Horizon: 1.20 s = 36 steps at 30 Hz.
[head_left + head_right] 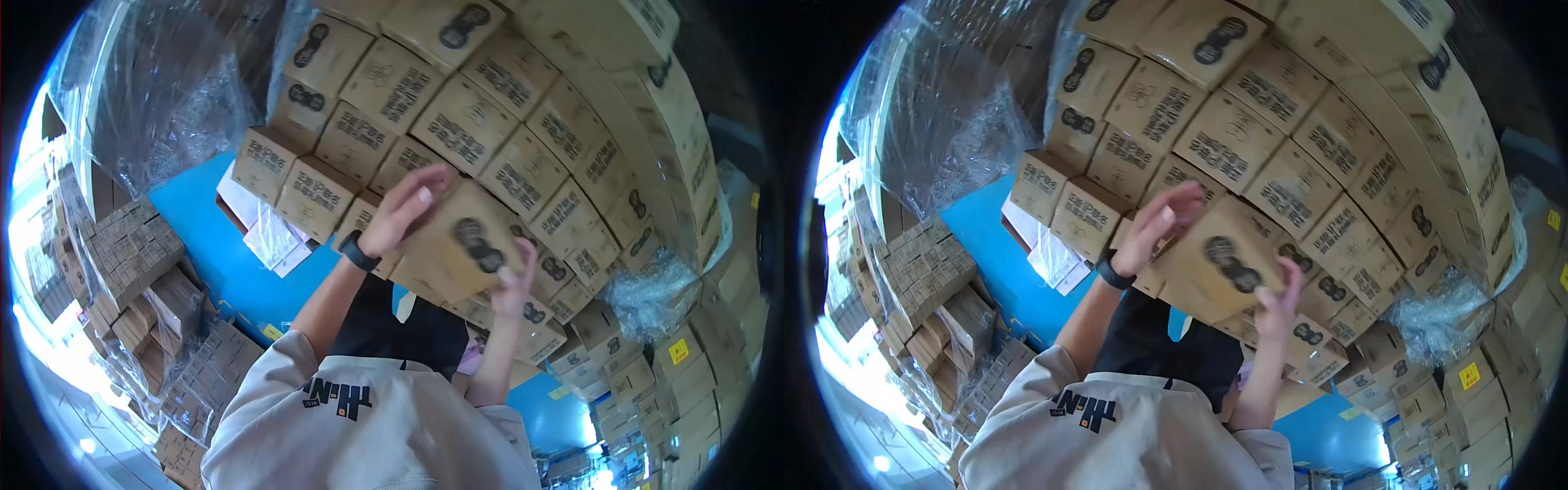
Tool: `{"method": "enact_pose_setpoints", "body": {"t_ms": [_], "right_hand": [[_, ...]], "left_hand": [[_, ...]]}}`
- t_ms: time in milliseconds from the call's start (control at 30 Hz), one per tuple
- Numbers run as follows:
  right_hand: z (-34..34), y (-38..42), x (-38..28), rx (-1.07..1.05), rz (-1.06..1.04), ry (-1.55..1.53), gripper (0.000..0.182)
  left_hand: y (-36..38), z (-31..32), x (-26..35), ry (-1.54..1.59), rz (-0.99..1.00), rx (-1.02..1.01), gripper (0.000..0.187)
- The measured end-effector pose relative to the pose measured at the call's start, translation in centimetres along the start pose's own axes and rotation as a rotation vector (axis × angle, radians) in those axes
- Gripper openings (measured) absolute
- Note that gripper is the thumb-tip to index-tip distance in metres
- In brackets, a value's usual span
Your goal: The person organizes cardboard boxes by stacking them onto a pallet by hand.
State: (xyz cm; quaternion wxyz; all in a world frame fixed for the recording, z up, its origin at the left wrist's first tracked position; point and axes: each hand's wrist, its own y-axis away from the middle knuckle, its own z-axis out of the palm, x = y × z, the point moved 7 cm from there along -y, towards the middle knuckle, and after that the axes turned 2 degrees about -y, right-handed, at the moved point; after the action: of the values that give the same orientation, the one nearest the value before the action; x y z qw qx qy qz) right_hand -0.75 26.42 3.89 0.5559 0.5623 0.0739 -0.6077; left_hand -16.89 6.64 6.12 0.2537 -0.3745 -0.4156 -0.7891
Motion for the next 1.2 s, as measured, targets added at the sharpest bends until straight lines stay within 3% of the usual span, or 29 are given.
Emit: {"method": "enact_pose_setpoints", "body": {"t_ms": [67,100,133,233,333,433,500,533,600,667,767,867,967,1067,1200], "right_hand": [[5.1,-1.7,3.4,0.0,-0.024,0.195,0.066],[7.8,-2.4,4.7,0.01,0.028,0.096,0.065],[10.7,-3.5,5.8,0.015,0.075,-0.005,0.064],[19.2,-5.4,6.3,0.055,0.058,0.028,0.057],[26.0,-7.5,10.0,0.03,0.09,-0.062,0.056],[31.8,-9.9,13.3,-0.02,0.001,-0.057,0.054],[34.1,-11.4,15.7,0.052,-0.011,-0.059,0.055],[34.8,-11.9,16.7,0.089,-0.018,-0.062,0.056],[34.9,-13.2,18.8,0.152,0.005,0.049,0.058],[35.1,-13.2,19.5,0.173,-0.009,0.13,0.06],[35.3,-13.1,18.4,0.161,-0.108,0.187,0.062],[35.7,-12.5,17.8,0.187,-0.168,0.151,0.06],[36.3,-11.6,17.0,0.221,-0.146,0.051,0.058],[36.4,-11.8,17.1,0.227,-0.138,0.044,0.056],[37.2,-12.2,17.3,0.216,-0.229,0.144,0.056]], "left_hand": [[1.6,-3.2,1.4,-0.507,0.071,0.13,0.062],[2.4,-4.7,2.2,-0.757,0.101,0.193,0.063],[2.8,-6.9,1.6,-0.239,0.022,0.214,0.06],[4.8,-14.6,4.0,-0.224,0.163,0.416,0.057],[5.2,-21.7,7.5,-0.386,0.195,0.493,0.053],[3.5,-28.7,8.8,-0.838,0.141,0.61,0.051],[1.1,-30.9,9.2,-0.733,0.199,0.553,0.051],[0.1,-31.7,9.4,-0.682,0.228,0.524,0.051],[-1.9,-33.6,9.0,-0.908,0.092,0.495,0.051],[-2.6,-33.6,9.2,-1.027,-0.168,0.487,0.05],[-2.7,-34.7,9.5,-0.869,0.061,0.551,0.051],[-0.5,-38.1,8.7,-0.799,0.117,0.702,0.052],[1.5,-39.6,4.9,-0.679,-0.074,0.679,0.06],[3.0,-39.5,4.3,-0.768,0.003,0.804,0.065],[3.7,-38.9,4.0,-0.88,-0.047,0.994,0.065]]}}
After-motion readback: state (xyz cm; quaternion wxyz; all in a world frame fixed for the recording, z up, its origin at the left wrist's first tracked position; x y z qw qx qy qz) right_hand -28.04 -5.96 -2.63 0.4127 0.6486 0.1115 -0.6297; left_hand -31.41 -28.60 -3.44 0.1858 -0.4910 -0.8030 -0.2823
